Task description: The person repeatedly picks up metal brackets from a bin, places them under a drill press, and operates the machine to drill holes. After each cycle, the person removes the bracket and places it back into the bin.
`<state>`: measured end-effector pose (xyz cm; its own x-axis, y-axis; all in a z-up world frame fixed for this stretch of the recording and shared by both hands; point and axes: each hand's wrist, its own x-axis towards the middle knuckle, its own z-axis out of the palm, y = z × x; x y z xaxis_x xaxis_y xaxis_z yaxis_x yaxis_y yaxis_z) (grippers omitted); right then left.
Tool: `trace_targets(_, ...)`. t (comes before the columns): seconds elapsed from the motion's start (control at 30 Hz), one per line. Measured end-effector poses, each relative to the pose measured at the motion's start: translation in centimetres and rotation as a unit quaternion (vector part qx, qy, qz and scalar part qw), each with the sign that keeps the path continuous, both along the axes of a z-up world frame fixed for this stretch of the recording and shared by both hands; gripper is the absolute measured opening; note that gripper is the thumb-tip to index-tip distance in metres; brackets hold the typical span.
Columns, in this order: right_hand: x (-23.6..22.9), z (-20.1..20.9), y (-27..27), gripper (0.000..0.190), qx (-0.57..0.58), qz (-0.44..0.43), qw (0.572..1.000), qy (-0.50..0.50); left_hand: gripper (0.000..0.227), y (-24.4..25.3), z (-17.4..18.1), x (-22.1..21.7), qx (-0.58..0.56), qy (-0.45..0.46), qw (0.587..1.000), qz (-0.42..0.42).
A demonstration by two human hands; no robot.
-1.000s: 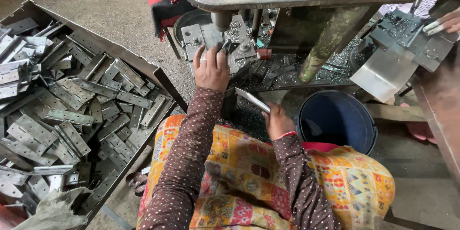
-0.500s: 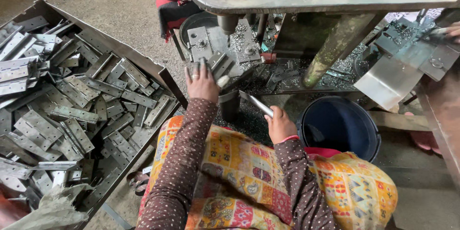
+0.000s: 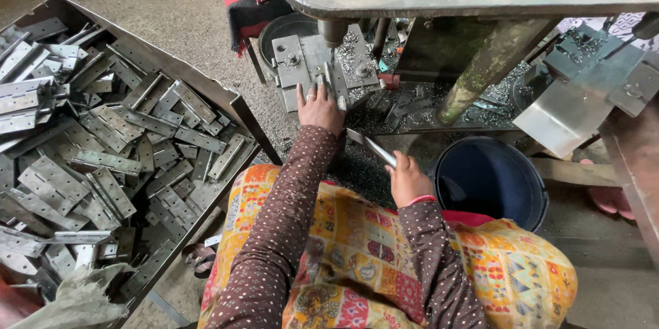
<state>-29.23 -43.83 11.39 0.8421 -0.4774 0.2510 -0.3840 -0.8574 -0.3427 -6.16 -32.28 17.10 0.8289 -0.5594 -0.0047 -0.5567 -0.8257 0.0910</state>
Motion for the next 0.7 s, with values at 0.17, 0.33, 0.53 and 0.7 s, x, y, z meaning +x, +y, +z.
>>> trace_targets(0.17, -0.4, -8.2, -1.7, 0.025, -0.003, -0.051, 0.966, 0.253, 0.046, 0.1, -1.3, 0.1, -0.030, -0.093, 0.995, 0.003)
trace_targets(0.33, -0.7, -14.6, -2.7, 0.027, 0.029, -0.040, 0.953, 0.299, 0.045, 0.7, -2.3, -0.3, -0.054, -0.070, 0.996, -0.002)
trace_targets(0.53, 0.6, -6.3, -2.5, 0.040, 0.007, -0.050, 0.964, 0.261, 0.042, 0.2, -1.6, 1.1, -0.008, -0.063, 0.998, -0.008)
trace_targets(0.7, 1.6, -3.1, -2.7, 0.039, 0.000, -0.028, 0.967, 0.254, 0.046, -1.9, -1.1, 3.2, 0.079, 0.028, 0.996, 0.019)
